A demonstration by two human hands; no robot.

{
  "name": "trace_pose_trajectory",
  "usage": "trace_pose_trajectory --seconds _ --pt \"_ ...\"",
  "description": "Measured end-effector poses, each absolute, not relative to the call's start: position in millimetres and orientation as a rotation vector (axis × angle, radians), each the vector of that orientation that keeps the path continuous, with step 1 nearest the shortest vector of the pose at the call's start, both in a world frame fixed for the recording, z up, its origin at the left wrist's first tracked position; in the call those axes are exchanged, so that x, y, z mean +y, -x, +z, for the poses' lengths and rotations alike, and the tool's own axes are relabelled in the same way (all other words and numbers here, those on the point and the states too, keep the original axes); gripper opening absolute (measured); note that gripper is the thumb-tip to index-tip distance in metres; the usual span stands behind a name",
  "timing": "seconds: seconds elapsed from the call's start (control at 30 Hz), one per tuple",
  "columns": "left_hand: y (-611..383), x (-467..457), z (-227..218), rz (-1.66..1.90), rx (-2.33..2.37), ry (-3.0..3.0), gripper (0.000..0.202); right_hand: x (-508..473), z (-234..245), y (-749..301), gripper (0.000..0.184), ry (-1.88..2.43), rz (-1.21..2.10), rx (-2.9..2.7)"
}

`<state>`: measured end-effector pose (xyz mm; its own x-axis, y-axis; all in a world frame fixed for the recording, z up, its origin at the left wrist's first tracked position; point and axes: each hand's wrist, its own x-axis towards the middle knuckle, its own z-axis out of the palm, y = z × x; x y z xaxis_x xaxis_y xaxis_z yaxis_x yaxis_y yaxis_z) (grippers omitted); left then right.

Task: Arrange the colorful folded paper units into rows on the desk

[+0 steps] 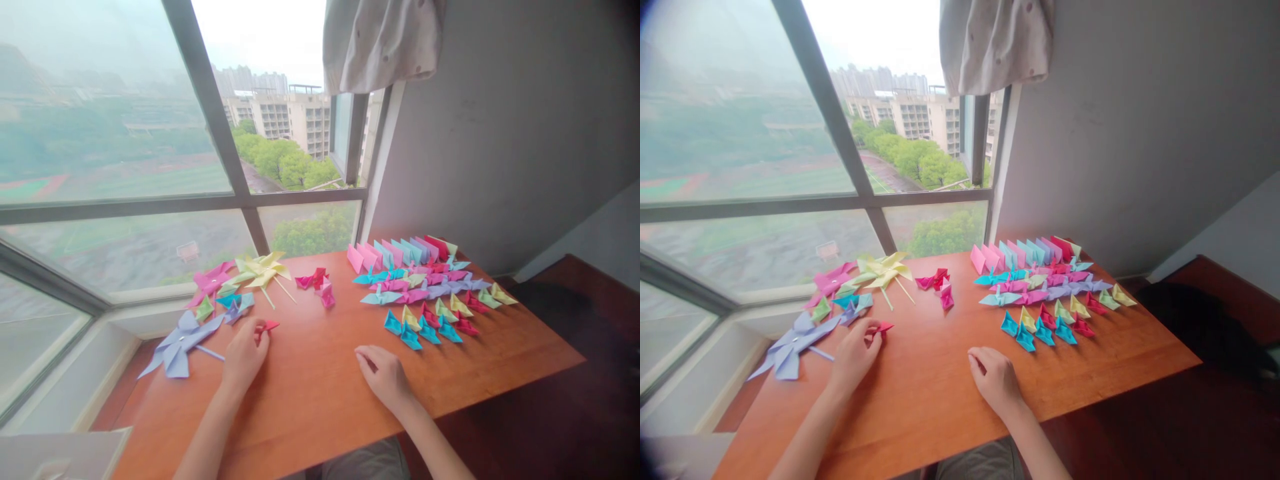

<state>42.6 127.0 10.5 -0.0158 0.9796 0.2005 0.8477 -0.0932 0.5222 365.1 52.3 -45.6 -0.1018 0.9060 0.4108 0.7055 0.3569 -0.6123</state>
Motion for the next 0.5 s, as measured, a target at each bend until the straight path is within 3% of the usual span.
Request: trace_pose_trajectory --seconds 0.33,0.5 --pt "-108.1 103.8 22.5 0.766 1.378 -1.975 0.019 50.3 -36.9 -362.8 0.020 1.374 0.338 -1.925" --pt "-146.7 87.8 20.5 0.719 1.225 -2.002 0.022 44.8 -26.8 -360.4 0.032 1.245 0.302 -2.005"
